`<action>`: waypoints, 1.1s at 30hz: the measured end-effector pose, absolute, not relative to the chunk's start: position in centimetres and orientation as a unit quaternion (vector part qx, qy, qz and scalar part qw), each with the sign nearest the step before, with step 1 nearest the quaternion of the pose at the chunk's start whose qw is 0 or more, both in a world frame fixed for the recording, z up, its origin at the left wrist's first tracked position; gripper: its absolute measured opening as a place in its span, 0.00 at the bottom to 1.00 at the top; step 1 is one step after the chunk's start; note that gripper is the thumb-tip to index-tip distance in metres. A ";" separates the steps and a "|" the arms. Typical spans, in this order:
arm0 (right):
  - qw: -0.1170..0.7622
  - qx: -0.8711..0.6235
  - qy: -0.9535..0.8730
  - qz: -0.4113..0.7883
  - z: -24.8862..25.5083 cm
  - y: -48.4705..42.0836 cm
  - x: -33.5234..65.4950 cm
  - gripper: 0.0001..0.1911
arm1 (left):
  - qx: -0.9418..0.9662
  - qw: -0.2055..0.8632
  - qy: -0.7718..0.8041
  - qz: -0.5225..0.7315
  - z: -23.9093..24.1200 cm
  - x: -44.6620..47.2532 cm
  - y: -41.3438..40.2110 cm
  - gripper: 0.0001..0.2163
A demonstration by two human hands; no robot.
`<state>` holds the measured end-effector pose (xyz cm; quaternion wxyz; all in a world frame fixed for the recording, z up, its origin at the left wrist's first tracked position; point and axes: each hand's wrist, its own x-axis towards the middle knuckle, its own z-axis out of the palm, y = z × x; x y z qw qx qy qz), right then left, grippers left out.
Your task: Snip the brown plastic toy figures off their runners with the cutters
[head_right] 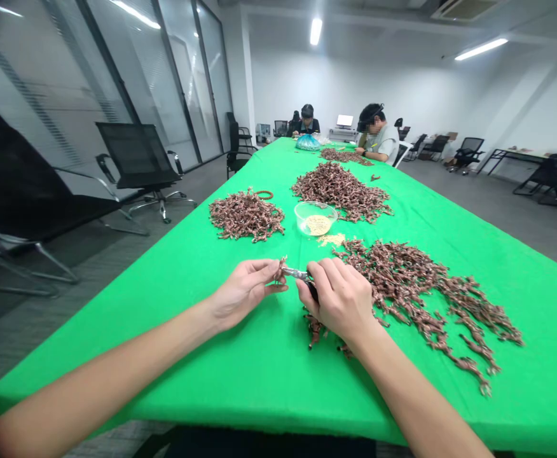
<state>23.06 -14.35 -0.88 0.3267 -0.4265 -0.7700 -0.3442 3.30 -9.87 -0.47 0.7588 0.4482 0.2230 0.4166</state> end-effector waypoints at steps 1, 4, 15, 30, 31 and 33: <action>0.326 -0.427 -0.770 -0.345 -0.9 -14.3 23.1 0.11 | 0.449 0.759 0.223 0.415 -0.4 3.3 -9.9 0.08; 0.326 -0.427 -0.769 -0.346 -0.9 -14.4 23.1 0.11 | 0.456 0.757 0.223 0.411 -0.4 3.3 -9.9 0.08; 0.367 -0.454 -0.778 -0.230 -1.7 -14.2 22.9 0.08 | 0.602 0.601 0.281 0.444 -0.5 2.8 -9.1 0.10; 0.399 -0.490 -0.775 -0.011 -1.3 -14.3 22.6 0.14 | 0.687 0.516 0.253 0.445 -0.5 2.2 -8.4 0.10; 0.399 -0.491 -0.774 -0.006 -1.2 -14.3 22.6 0.14 | 0.689 0.516 0.253 0.442 -0.5 2.2 -8.3 0.10; 0.399 -0.491 -0.775 0.004 -1.2 -14.3 22.6 0.14 | 0.692 0.515 0.251 0.440 -0.6 2.1 -8.2 0.10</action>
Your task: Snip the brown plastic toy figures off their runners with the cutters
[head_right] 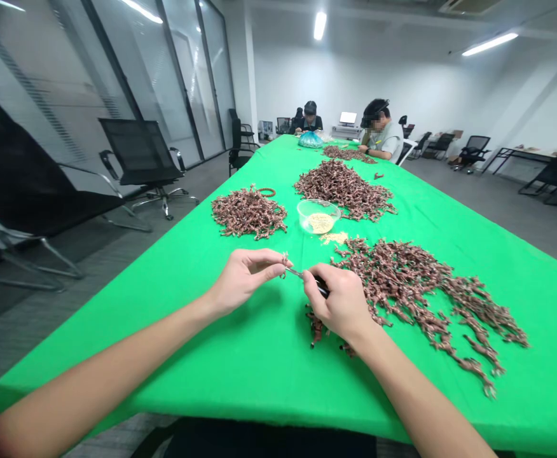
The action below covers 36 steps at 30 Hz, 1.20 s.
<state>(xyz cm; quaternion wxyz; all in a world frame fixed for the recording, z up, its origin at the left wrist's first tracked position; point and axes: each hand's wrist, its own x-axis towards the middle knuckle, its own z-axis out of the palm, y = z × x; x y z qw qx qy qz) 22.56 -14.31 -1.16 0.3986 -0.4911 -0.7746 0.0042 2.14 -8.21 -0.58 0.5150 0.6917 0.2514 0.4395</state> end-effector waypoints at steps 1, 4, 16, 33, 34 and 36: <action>0.398 -0.492 -0.774 0.010 -1.1 -14.3 22.5 0.15 | 0.692 0.515 0.250 0.440 -0.6 2.1 -8.2 0.10; 0.399 -0.497 -0.770 0.033 -1.0 -14.3 22.5 0.15 | 0.681 0.527 0.257 0.440 -0.7 2.3 -8.1 0.10; 0.409 -0.503 -0.758 0.070 -1.2 -14.0 22.5 0.15 | 0.602 0.618 0.279 0.420 -1.0 2.6 -8.4 0.14; 0.404 -0.517 -0.749 0.097 -1.1 -14.1 22.4 0.21 | 0.628 0.599 0.268 0.418 -0.9 2.6 -8.3 0.14; 0.407 -0.518 -0.746 0.096 -1.1 -14.1 22.4 0.21 | 0.620 0.616 0.259 0.411 -0.9 2.6 -8.4 0.14; 0.415 -0.519 -0.741 0.095 -1.1 -14.1 22.5 0.21 | 0.611 0.639 0.244 0.398 -0.9 2.6 -8.4 0.15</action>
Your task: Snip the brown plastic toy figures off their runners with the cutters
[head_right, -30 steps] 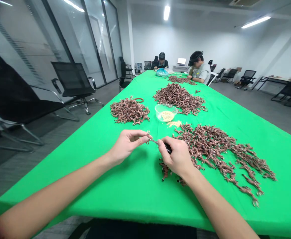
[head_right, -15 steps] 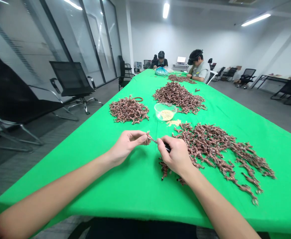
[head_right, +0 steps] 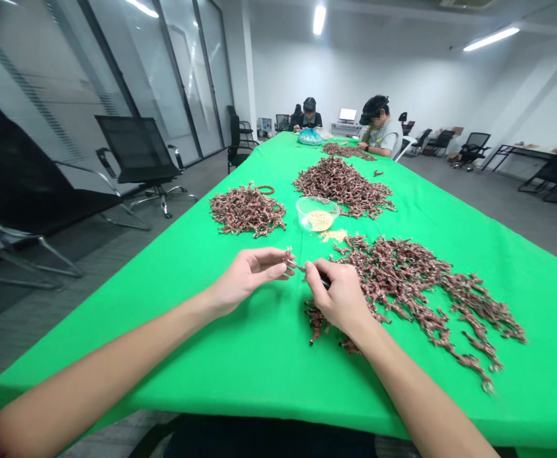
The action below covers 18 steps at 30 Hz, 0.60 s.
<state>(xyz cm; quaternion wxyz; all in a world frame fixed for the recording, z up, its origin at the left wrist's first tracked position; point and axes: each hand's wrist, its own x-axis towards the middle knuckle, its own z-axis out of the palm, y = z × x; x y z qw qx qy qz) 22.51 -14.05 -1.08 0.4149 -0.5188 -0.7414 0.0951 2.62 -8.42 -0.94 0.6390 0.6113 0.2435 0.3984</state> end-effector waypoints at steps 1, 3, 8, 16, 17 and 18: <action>0.421 -0.518 -0.738 0.096 -1.0 -14.1 22.5 0.21 | 0.611 0.642 0.242 0.396 -0.9 2.6 -8.4 0.15; 0.433 -0.517 -0.733 0.094 -0.9 -14.1 22.6 0.21 | 0.611 0.636 0.252 0.399 -1.0 2.6 -8.4 0.14; 0.454 -0.515 -0.724 0.063 -0.8 -14.1 22.7 0.16 | 0.592 0.617 0.283 0.435 -1.0 2.6 -8.3 0.14; 0.421 -0.489 -0.762 -0.060 -1.4 -13.9 22.9 0.08 | 0.536 0.680 0.280 0.415 -0.8 2.6 -8.7 0.19; 0.414 -0.487 -0.764 -0.086 -1.5 -13.9 22.9 0.08 | 0.534 0.685 0.280 0.409 -0.8 2.6 -8.8 0.20; 0.408 -0.484 -0.766 -0.114 -1.6 -13.9 23.0 0.07 | 0.532 0.688 0.280 0.405 -0.8 2.6 -8.8 0.20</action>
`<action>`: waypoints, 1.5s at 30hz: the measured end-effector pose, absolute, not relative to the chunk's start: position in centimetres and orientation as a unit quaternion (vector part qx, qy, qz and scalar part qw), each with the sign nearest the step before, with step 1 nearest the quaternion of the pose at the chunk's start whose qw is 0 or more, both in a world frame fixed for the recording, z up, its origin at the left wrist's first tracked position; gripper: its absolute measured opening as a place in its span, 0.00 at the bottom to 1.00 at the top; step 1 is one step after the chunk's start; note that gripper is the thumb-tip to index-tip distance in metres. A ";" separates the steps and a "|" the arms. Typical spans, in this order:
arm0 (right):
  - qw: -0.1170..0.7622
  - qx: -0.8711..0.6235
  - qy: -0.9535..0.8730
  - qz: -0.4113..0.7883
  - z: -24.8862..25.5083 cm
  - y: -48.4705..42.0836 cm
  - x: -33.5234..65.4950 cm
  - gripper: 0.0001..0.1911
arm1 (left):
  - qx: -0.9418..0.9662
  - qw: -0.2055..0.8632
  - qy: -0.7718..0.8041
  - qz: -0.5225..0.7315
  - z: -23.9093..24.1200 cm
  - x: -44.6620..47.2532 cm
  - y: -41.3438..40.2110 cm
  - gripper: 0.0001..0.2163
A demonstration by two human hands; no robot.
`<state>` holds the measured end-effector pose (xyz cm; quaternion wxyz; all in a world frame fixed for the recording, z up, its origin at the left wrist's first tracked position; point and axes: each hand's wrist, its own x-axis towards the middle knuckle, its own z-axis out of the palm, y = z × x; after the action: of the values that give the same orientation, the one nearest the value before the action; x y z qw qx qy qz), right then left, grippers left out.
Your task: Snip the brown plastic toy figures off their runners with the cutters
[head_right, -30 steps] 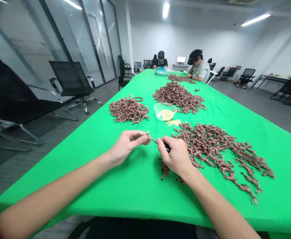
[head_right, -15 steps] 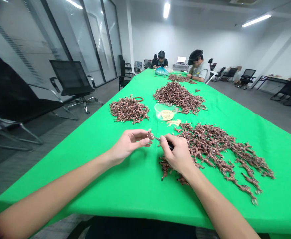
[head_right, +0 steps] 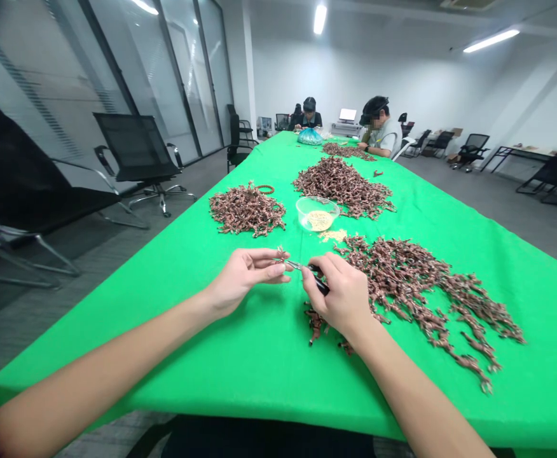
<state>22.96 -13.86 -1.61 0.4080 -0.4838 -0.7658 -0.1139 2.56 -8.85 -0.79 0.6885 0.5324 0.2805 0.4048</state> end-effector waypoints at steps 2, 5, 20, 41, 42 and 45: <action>0.394 -0.477 -0.769 -0.163 -1.7 -13.8 23.0 0.07 | 0.528 0.694 0.283 0.400 -0.7 2.5 -9.0 0.20; 0.369 -0.465 -0.776 -0.210 -1.7 -13.9 22.9 0.08 | 0.523 0.697 0.288 0.397 -0.5 2.5 -9.1 0.19; 0.314 -0.461 -0.775 -0.297 -1.5 -14.1 22.8 0.08 | 0.507 0.721 0.281 0.379 -0.4 2.6 -9.3 0.18; 0.356 -0.453 -0.769 -0.278 -1.6 -14.1 22.8 0.09 | 0.411 0.835 0.218 0.293 -0.2 2.0 -8.6 0.08; 0.356 -0.453 -0.769 -0.277 -1.6 -14.1 22.8 0.08 | 0.412 0.834 0.219 0.294 -0.2 2.0 -8.7 0.08; 0.354 -0.454 -0.770 -0.275 -1.6 -14.1 22.8 0.08 | 0.413 0.831 0.223 0.298 -0.2 2.1 -8.7 0.09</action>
<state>22.76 -14.12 -1.61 0.3538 -0.4540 -0.7699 -0.2754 2.06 -8.73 -0.16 0.8312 0.4130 0.2234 0.2977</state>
